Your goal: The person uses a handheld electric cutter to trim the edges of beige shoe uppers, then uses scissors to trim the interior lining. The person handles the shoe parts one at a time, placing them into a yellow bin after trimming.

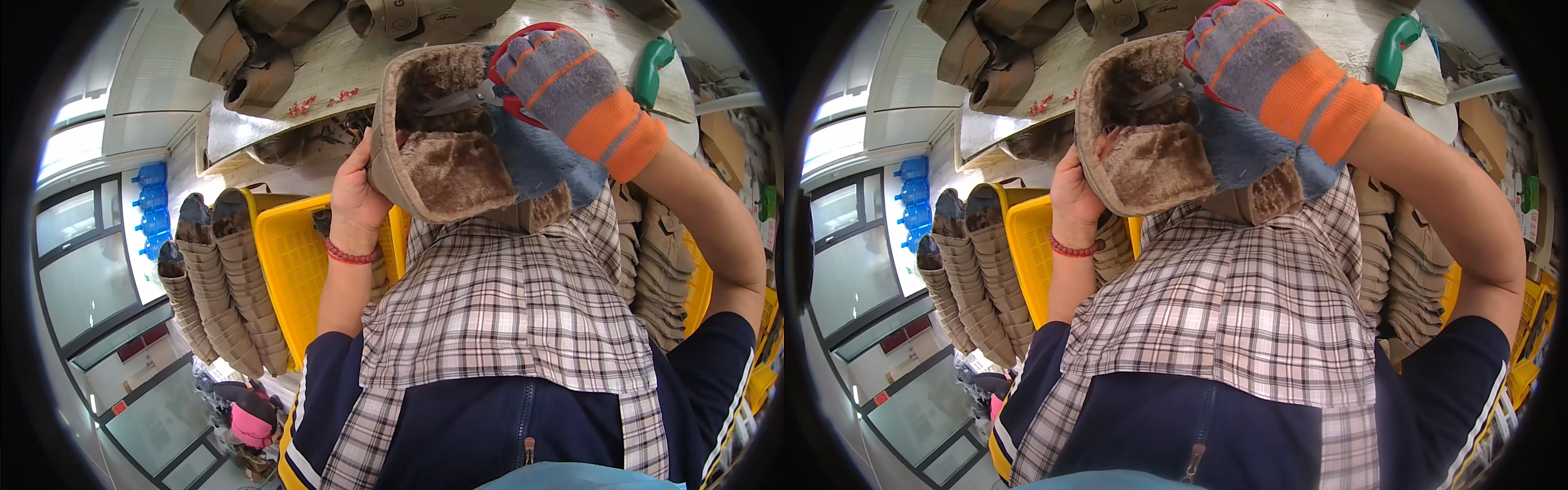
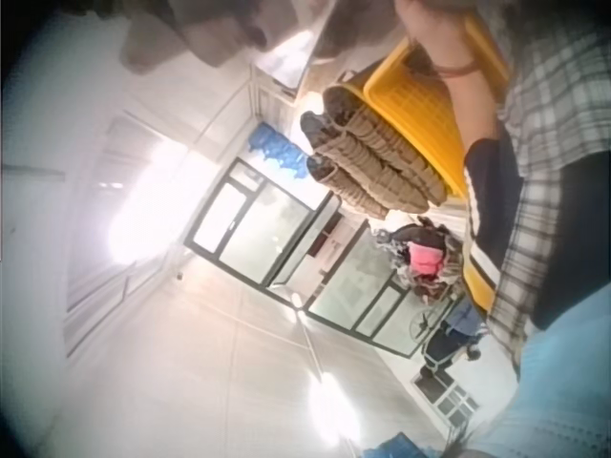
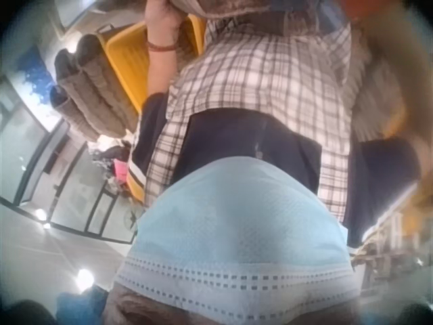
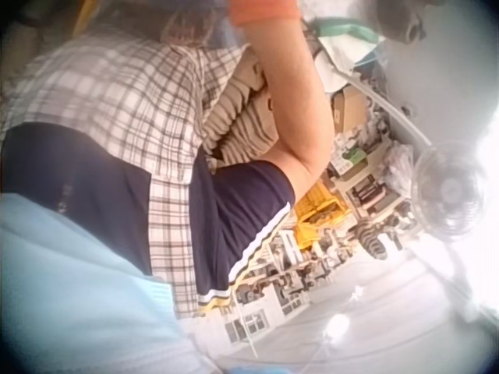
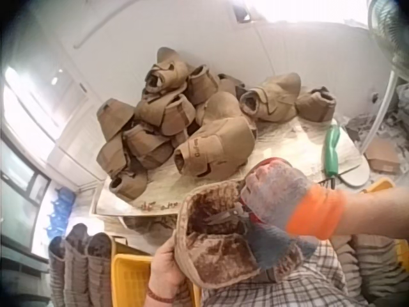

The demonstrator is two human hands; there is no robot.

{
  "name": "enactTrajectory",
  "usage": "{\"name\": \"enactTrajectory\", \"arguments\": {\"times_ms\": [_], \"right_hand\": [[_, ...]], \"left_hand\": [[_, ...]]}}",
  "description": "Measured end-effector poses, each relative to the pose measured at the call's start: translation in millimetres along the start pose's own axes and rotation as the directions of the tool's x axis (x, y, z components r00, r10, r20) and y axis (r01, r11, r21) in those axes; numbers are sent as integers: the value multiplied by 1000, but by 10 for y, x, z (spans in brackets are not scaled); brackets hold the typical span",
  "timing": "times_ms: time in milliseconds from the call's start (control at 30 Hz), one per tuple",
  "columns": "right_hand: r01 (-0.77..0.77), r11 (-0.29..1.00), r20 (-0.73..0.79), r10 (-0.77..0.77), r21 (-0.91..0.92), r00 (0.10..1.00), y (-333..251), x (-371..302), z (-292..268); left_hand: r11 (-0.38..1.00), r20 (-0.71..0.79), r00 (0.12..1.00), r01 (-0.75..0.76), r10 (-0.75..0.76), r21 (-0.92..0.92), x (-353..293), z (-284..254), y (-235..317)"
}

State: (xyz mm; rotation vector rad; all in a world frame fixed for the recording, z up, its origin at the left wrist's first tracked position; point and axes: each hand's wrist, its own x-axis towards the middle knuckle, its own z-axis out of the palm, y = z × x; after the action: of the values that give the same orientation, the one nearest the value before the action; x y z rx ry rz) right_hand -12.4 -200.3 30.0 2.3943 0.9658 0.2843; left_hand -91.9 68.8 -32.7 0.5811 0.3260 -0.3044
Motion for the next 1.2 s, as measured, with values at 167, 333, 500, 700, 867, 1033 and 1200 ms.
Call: {"name": "enactTrajectory", "arguments": {"times_ms": [167, 333, 500, 700, 867, 1033, 1200], "right_hand": [[-14, 998, -18, 15, 65, 1000, 14, -39, 0], [9, 999, -57, -6, 50, 998, 18, -29, 66], [29, 999, -6, -29, 46, 1000, -6, -18, 46], [8, 1000, 14, -8, 9, 1000, -41, -49, 63], [-25, 984, -72, 38, 175, 997, 119, -152, -32], [-204, 710, -199, 440, 674, 876, 328, -436, -81], [55, -445, 171, 451, 894, 876, -86, -537, -471]], "left_hand": [[1000, -24, 1000, 9, -9, 6, 23, -3, 3], [999, -4, 999, 42, -42, -21, 42, -2, 0], [998, 30, 998, 55, -54, -34, 24, 60, -29], [997, 14, 997, 75, -75, -6, 28, 84, -30], [998, -37, 998, 56, -56, 6, 13, 85, -46], [999, -27, 1000, 12, -11, 30, -50, 219, -30], [949, 234, 967, -165, 102, 270, 39, 784, -140]]}}
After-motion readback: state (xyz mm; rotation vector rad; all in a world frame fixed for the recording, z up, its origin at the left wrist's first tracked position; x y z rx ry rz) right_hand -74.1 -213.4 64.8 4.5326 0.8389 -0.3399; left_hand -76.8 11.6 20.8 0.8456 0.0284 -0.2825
